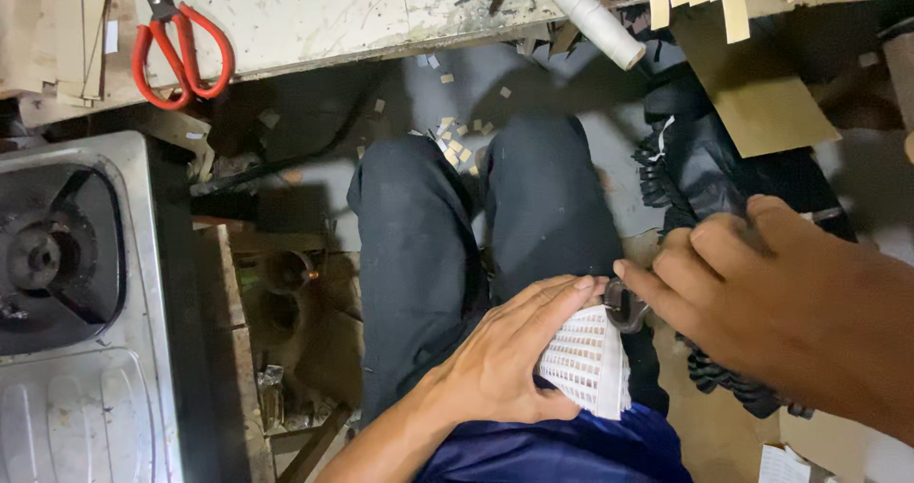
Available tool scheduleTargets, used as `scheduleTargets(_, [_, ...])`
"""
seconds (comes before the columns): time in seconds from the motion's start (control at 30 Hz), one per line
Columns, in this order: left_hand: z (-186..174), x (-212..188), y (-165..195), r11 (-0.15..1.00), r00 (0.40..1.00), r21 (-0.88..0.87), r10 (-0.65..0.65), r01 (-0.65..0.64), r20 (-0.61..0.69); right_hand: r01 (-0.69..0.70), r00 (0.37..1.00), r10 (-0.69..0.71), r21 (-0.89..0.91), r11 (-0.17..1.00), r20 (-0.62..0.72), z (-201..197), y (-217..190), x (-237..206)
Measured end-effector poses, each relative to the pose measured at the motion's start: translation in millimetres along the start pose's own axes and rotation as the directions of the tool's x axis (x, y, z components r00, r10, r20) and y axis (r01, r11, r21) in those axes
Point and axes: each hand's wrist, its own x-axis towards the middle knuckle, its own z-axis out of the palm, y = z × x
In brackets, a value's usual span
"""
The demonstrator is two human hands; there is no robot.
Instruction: The person sits with a woven shoe upper on their lap, hammers tacks along the sole edge, trims excess material with a hand tool, presses a wooden stick along the upper, and places the finished shoe onto a rack of shoe lasts before continuing work on another shoe.
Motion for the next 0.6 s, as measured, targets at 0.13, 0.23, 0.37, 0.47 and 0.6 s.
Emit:
scheduleTargets(0.13, [0,0,-1,1.000,1.000,-0.006,0.006,-0.006,-0.011,0.032,0.996,-0.038,0.076,0.997,0.082,3,-1,1])
scheduleTargets(0.23, [-3,-1,-4,0.999,0.999,-0.033,0.004,-0.005,-0.032,-0.051,0.984,0.014,0.200,0.979,0.179,7,-8,2])
scheduleTargets(0.37, [-14,-2,-10,0.997,0.995,-0.080,-0.011,0.003,-0.099,-0.288,0.957,0.284,0.359,0.888,0.066,13,-22,12])
scheduleTargets(0.47, [-22,-4,-12,0.997,0.986,-0.059,-0.054,0.045,-0.160,-0.307,0.831,0.487,0.508,0.805,-0.268,21,-32,33])
scheduleTargets(0.6, [-26,2,-15,0.992,0.953,-0.016,-0.121,0.121,-0.278,-0.214,0.608,0.686,0.749,0.627,-0.400,29,-43,66])
